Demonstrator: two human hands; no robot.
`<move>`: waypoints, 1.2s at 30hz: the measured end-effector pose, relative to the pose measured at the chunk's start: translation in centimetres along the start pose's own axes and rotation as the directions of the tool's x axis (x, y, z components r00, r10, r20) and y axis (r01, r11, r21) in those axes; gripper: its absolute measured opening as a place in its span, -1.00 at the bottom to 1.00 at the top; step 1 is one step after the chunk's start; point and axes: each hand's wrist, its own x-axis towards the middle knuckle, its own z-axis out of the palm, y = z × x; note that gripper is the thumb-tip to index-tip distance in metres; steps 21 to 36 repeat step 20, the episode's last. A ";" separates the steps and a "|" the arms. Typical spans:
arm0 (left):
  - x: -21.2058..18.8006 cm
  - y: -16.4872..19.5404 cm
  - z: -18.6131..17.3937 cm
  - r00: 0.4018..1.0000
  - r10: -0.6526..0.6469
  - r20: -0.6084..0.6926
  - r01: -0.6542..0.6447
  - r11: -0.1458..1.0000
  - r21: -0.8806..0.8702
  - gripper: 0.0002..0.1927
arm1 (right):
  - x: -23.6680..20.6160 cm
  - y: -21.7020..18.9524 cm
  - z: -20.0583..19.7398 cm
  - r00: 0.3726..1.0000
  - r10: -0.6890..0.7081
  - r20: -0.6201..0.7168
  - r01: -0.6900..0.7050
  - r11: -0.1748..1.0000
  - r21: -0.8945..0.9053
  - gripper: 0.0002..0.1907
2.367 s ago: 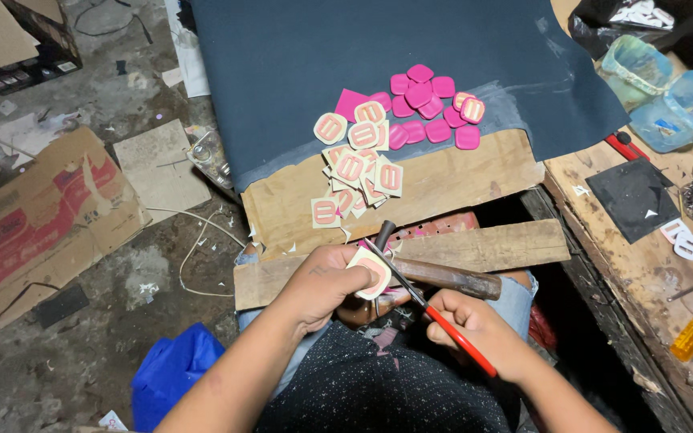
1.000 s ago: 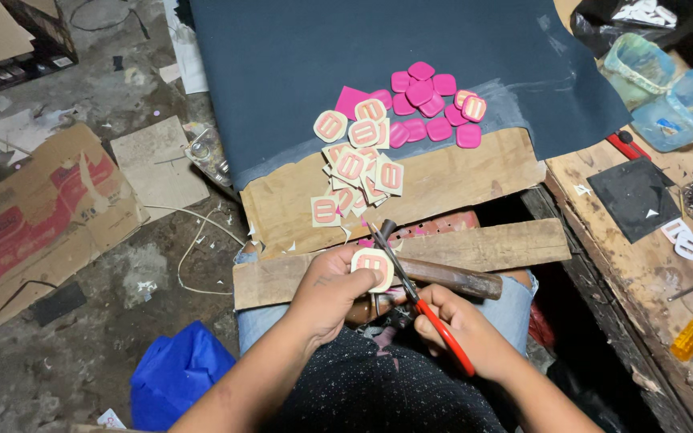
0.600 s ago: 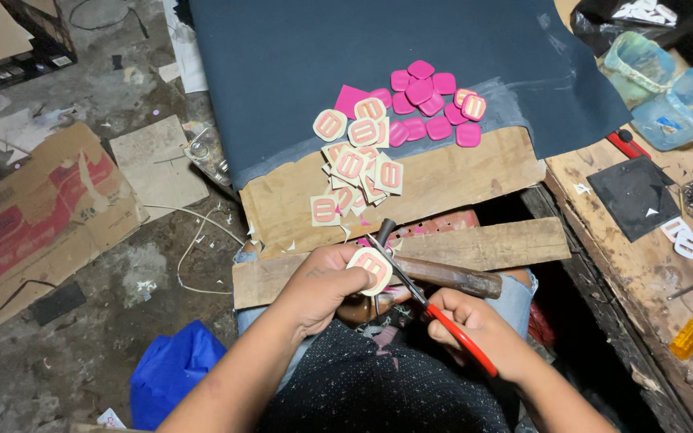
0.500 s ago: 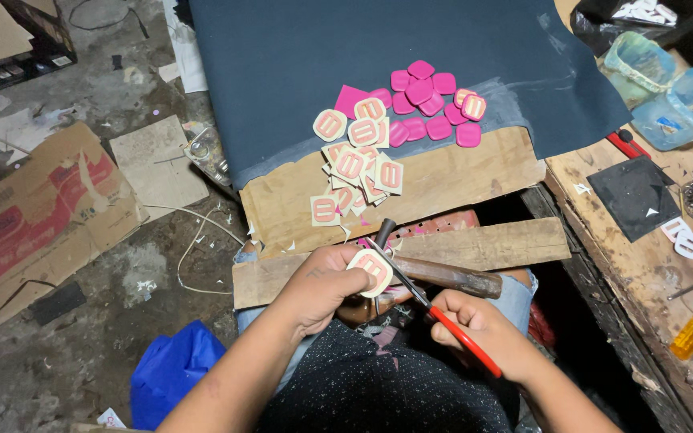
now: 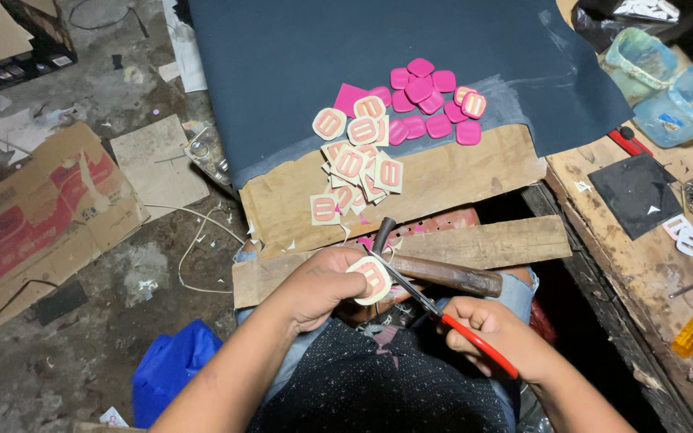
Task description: The person uses red-handled scissors to cut individual stickers from a long strip of adhesive labels. The cut stickers are placed on a wooden board next to a pile of pink foam pieces.
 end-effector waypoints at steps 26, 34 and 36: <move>11.8 5.1 -3.4 0.461 0.887 -0.013 -0.018 0.023 1.000 -0.70 | 0.8 2.5 0.9 0.972 -0.137 -0.192 0.204 0.897 0.393 -0.62; 11.8 5.1 -3.4 0.461 0.887 -0.013 -0.018 0.023 1.000 -0.70 | 0.8 2.5 0.9 0.972 -0.137 -0.192 0.204 0.897 0.393 -0.62; 11.8 5.1 -3.4 0.461 0.887 -0.013 -0.018 0.023 1.000 -0.70 | 0.8 2.5 0.9 0.972 -0.137 -0.192 0.204 0.897 0.393 -0.62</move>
